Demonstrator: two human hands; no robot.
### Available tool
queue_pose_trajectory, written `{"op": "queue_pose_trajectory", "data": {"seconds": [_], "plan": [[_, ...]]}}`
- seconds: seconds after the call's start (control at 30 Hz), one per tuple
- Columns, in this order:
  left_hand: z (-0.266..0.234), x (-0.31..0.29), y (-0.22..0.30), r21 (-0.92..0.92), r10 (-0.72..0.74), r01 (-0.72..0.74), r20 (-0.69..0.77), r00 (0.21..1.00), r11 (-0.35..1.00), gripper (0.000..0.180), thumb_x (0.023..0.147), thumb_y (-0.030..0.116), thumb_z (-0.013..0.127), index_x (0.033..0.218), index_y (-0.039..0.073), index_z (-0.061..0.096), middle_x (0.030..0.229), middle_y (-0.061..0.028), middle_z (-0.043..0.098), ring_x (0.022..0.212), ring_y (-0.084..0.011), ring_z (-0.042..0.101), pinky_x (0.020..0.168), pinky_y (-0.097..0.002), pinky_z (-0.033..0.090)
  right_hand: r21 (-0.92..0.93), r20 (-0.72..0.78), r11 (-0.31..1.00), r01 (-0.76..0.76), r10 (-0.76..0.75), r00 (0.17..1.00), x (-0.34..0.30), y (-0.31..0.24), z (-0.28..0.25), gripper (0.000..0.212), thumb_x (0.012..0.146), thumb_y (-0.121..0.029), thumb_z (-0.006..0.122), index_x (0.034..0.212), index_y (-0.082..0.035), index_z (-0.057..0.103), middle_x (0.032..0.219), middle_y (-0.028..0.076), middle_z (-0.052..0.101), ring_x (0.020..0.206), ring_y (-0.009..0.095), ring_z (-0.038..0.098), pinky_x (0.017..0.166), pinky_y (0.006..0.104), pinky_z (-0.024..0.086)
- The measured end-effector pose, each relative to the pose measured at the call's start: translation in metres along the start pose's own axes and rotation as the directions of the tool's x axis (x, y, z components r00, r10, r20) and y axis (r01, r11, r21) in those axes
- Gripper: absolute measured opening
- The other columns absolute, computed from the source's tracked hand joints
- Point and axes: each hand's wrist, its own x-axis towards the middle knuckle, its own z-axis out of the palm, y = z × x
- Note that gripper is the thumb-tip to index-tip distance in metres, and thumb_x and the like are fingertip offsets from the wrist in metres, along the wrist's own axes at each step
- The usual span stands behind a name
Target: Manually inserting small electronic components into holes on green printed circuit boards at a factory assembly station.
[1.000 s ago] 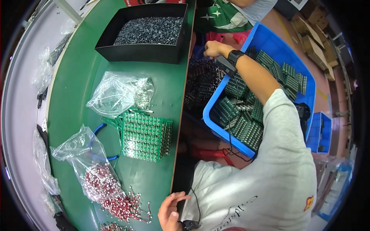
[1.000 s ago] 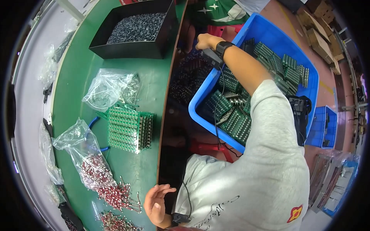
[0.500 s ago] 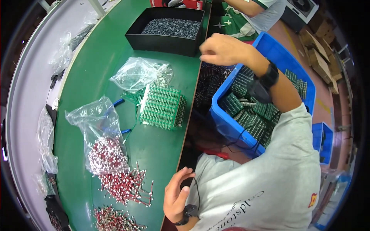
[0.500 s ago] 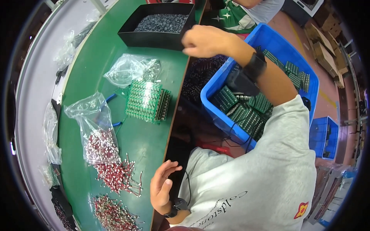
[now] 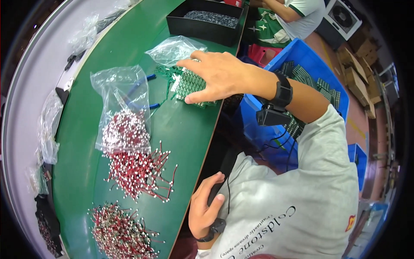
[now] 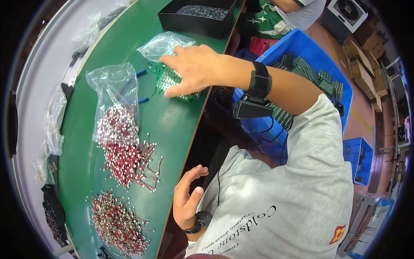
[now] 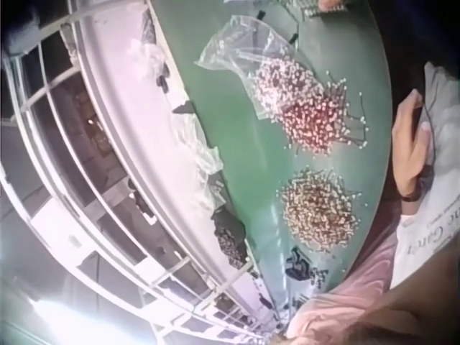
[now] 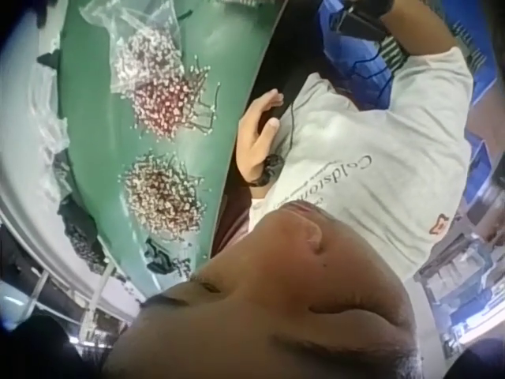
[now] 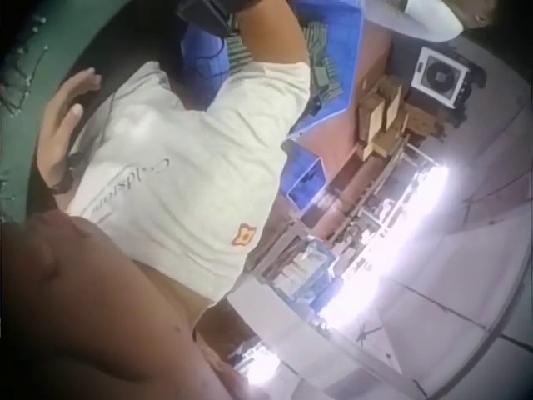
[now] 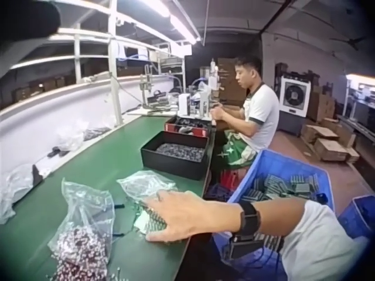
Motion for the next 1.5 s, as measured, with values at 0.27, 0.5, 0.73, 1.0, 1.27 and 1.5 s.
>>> {"op": "queue_pose_trajectory", "data": {"seconds": [0.27,0.5,0.73,1.0,1.27,1.5], "plan": [[-0.008,-0.017,0.004,-0.029,0.064,-0.066,-0.06,0.996,0.997,0.046,0.085,0.006,0.06,0.128,-0.009,0.054,0.12,-0.0228,0.063,0.111,-0.0322,0.062,0.099,-0.0372,0.046,-0.046,0.092,0.995,-0.089,0.093,0.991,0.009,-0.003,-0.001,0.079,0.076,-0.06,0.066,0.136,-0.01,0.052,0.111,0.021,0.063,0.103,0.039,0.062,0.087,0.0454,0.051],[-0.018,-0.049,-0.013,-0.246,0.236,-0.281,-0.198,0.951,0.928,0.07,0.085,0.027,0.068,0.141,-0.006,0.042,0.128,-0.0249,0.059,0.118,-0.0372,0.058,0.101,-0.0452,0.044,0.185,-0.253,0.977,0.102,-0.053,0.966,0.001,-0.04,-0.03,0.08,0.073,-0.044,0.078,0.137,-0.004,0.051,0.124,0.022,0.061,0.115,0.04,0.059,0.1,0.0438,0.045],[0.002,-0.037,0.026,-0.305,0.055,-0.488,-0.803,0.594,0.818,0.126,0.069,0.06,0.08,0.156,0.008,0.006,0.157,-0.0248,0.019,0.143,-0.0422,0.029,0.116,-0.0545,0.026,0.553,-0.255,0.477,0.683,-0.683,0.684,-0.042,-0.172,0.029,0.084,0.07,-0.045,0.078,0.138,-0.007,0.046,0.125,0.023,0.053,0.105,0.037,0.062,0.088,0.044,0.052],[-0.02,-0.062,0.01,-0.161,0.071,-0.713,-0.956,0.284,0.683,0.107,0.078,0.074,0.059,0.155,0.011,0.019,0.149,-0.026,0.037,0.13,-0.0454,0.044,0.106,-0.059,0.04,0.579,-0.311,0.348,0.737,-0.741,0.595,-0.017,-0.21,0.056,0.081,0.076,-0.047,0.074,0.146,-0.018,0.045,0.14,0.02,0.046,0.123,0.038,0.051,0.101,0.0489,0.043],[-0.051,-0.075,0.011,-0.177,0.16,-0.784,-0.93,0.331,0.594,0.085,0.09,0.068,0.049,0.154,0.018,0.025,0.145,-0.0243,0.041,0.122,-0.0435,0.05,0.081,-0.0545,0.055,0.523,-0.349,0.413,0.746,-0.695,0.629,0.067,-0.196,0.082,0.021,0.079,-0.008,0.07,0.1,-0.006,0.069,0.093,0.009,0.061,0.087,0.029,0.06,0.074,0.0395,0.051],[-0.052,-0.062,0.001,-0.287,0.021,-0.725,-0.923,0.384,0.627,0.086,0.092,0.066,0.043,0.154,0.011,0.022,0.14,-0.0266,0.047,0.121,-0.0465,0.054,0.077,-0.0566,0.057,0.556,-0.3,0.33,0.763,-0.777,0.554,0.077,-0.227,0.122,0.015,0.077,-0.011,0.073,0.09,-0.008,0.069,0.086,0.007,0.058,0.089,0.029,0.058,0.077,0.0379,0.049]]}}
